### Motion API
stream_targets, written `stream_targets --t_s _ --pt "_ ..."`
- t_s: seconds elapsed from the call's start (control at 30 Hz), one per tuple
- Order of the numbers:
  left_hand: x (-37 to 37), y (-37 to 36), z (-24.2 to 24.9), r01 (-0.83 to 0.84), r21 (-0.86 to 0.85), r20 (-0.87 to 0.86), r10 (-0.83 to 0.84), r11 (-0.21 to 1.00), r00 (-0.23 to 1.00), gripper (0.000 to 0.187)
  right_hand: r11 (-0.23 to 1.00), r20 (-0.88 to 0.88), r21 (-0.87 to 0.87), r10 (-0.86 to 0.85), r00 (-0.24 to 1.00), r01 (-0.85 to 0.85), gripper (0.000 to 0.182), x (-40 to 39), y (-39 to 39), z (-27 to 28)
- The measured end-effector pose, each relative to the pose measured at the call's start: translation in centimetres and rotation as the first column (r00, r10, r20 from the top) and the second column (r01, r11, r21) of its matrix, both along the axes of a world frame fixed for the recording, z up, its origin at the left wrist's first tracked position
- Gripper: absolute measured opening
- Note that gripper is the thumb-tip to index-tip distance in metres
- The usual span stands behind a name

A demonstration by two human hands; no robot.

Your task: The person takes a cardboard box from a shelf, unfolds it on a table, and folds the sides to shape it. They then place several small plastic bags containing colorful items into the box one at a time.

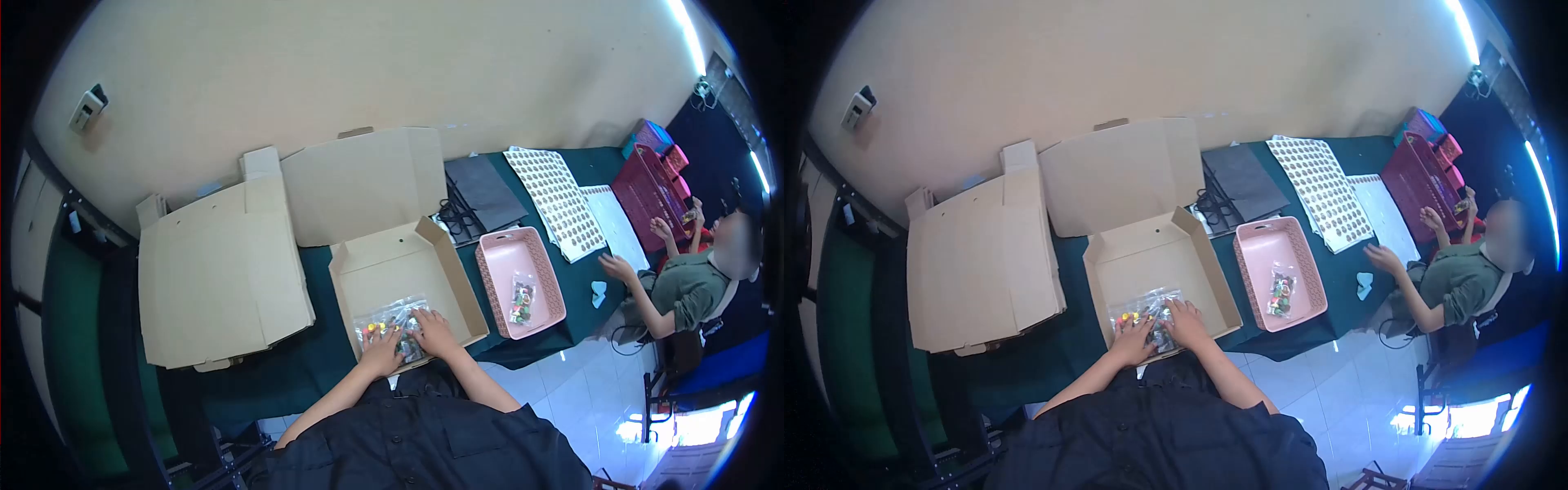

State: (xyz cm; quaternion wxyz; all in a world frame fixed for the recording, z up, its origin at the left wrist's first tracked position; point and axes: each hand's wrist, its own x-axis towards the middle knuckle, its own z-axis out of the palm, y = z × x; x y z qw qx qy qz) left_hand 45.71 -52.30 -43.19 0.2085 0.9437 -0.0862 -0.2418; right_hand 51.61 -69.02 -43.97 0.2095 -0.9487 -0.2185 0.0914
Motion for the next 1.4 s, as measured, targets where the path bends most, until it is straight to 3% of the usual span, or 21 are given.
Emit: stream_targets --t_s 0.07,0.1,0.17,0.23,0.37,0.4,0.47,0.53,0.57,0.6,0.63,0.7,0.73,0.8,0.87,0.93,0.97,1.0,1.17,1.27,1.4 --pt "0.0 0.1 -0.8 0.006 -0.023 0.012 -0.006 1.000 1.000 0.066 0.964 0.057 0.264 -0.052 0.997 0.036 0.039 0.6 -0.7 -0.3" --pt "0.1 0.2 -1.1 -0.008 -0.041 0.023 0.009 0.999 1.000 0.066 0.964 0.059 0.261 -0.066 0.996 0.049 0.039 1.2 -1.5 0.2" --pt "0.3 0.3 -0.6 -0.004 -0.060 0.017 0.005 0.998 1.000 0.065 0.944 0.378 0.320 -0.205 0.903 0.080 0.029 2.9 -4.3 2.2" --pt "0.5 0.4 0.2 -0.016 -0.104 0.046 0.021 0.994 0.999 0.064 0.867 0.332 0.403 -0.436 0.836 0.292 0.026 4.6 -7.9 4.2" --pt "1.2 1.1 1.1 -0.041 -0.236 0.088 0.064 0.971 0.994 0.060 0.601 0.365 0.206 -0.779 0.509 0.772 0.028 6.7 -16.7 0.3" --pt "1.4 1.4 0.8 -0.044 -0.237 0.092 0.068 0.971 0.993 0.060 0.604 0.368 0.208 -0.777 0.511 0.769 0.028 6.8 -17.7 -0.8" --pt "1.9 2.2 -0.4 -0.104 -0.516 0.121 0.192 0.850 0.974 0.054 0.215 0.105 0.059 -0.972 0.208 0.975 0.034 6.9 -19.2 -2.2" --pt "1.8 2.8 -0.4 -0.175 -0.584 0.054 0.253 0.793 0.966 0.051 0.247 0.042 0.049 -0.969 0.245 0.968 0.039 7.3 -20.5 -2.6" --pt "1.9 3.0 -0.3 -0.238 -0.643 -0.014 0.299 0.728 0.954 0.048 0.272 -0.023 0.043 -0.962 0.273 0.961 0.044 7.5 -21.2 -2.7" --pt "1.9 3.1 0.5 -0.245 -0.642 -0.018 0.305 0.727 0.952 0.048 0.186 -0.437 0.210 -0.860 0.262 0.960 0.044 8.3 -21.8 -2.5" --pt "1.8 3.1 2.2 -0.311 -0.680 -0.115 0.323 0.663 0.939 0.047 0.190 -0.438 0.207 -0.859 0.265 0.960 0.044 8.8 -22.2 -3.1" --pt "1.8 3.3 3.9 -0.377 -0.710 -0.206 0.336 0.595 0.919 0.045 0.096 -0.455 0.554 -0.797 0.397 0.827 0.041 10.3 -22.4 -4.4" --pt "1.9 3.4 4.3 -0.391 -0.734 -0.223 0.347 0.555 0.911 0.042 0.099 -0.455 0.555 -0.795 0.401 0.826 0.041 10.5 -21.1 -2.9" --pt "2.0 3.4 4.4 -0.408 -0.755 -0.243 0.358 0.514 0.901 0.040 0.140 -0.204 0.859 -0.789 0.580 0.492 0.038 9.7 -15.3 3.7" --pt "2.6 3.3 4.2 -0.303 -0.790 -0.096 0.380 0.533 0.920 0.037 0.169 -0.258 0.867 -0.654 0.711 0.469 0.043 9.3 -11.9 5.4" --pt "3.2 2.8 4.7 -0.295 -0.827 -0.107 0.381 0.478 0.918 0.037 0.186 -0.320 0.887 -0.414 0.852 0.423 0.044 7.5 -7.0 8.0" --pt "3.5 2.5 4.9 -0.289 -0.862 -0.120 0.387 0.417 0.914 0.036 0.170 -0.482 0.827 -0.273 0.832 0.535 0.043 5.8 -4.5 9.7" --pt "3.6 2.1 5.4 -0.290 -0.862 -0.117 0.392 0.417 0.912 0.036 0.280 -0.455 0.828 -0.172 0.874 0.486 0.042 5.3 -3.4 9.0" --pt "2.8 0.4 7.9 -0.332 -0.943 -0.300 0.384 0.019 0.874 0.044 0.242 -0.568 0.818 0.196 0.800 0.522 0.036 0.9 2.6 9.9" --pt "2.6 -0.5 8.5 -0.312 -0.950 -0.276 0.493 -0.010 0.825 0.038 0.280 -0.462 0.872 0.201 0.864 0.401 0.033 0.3 3.6 9.1" --pt "2.1 -1.2 8.3 -0.298 -0.953 -0.276 0.586 -0.062 0.762 0.025 0.404 -0.544 0.811 0.257 0.799 0.423 0.033 0.5 2.8 10.7"
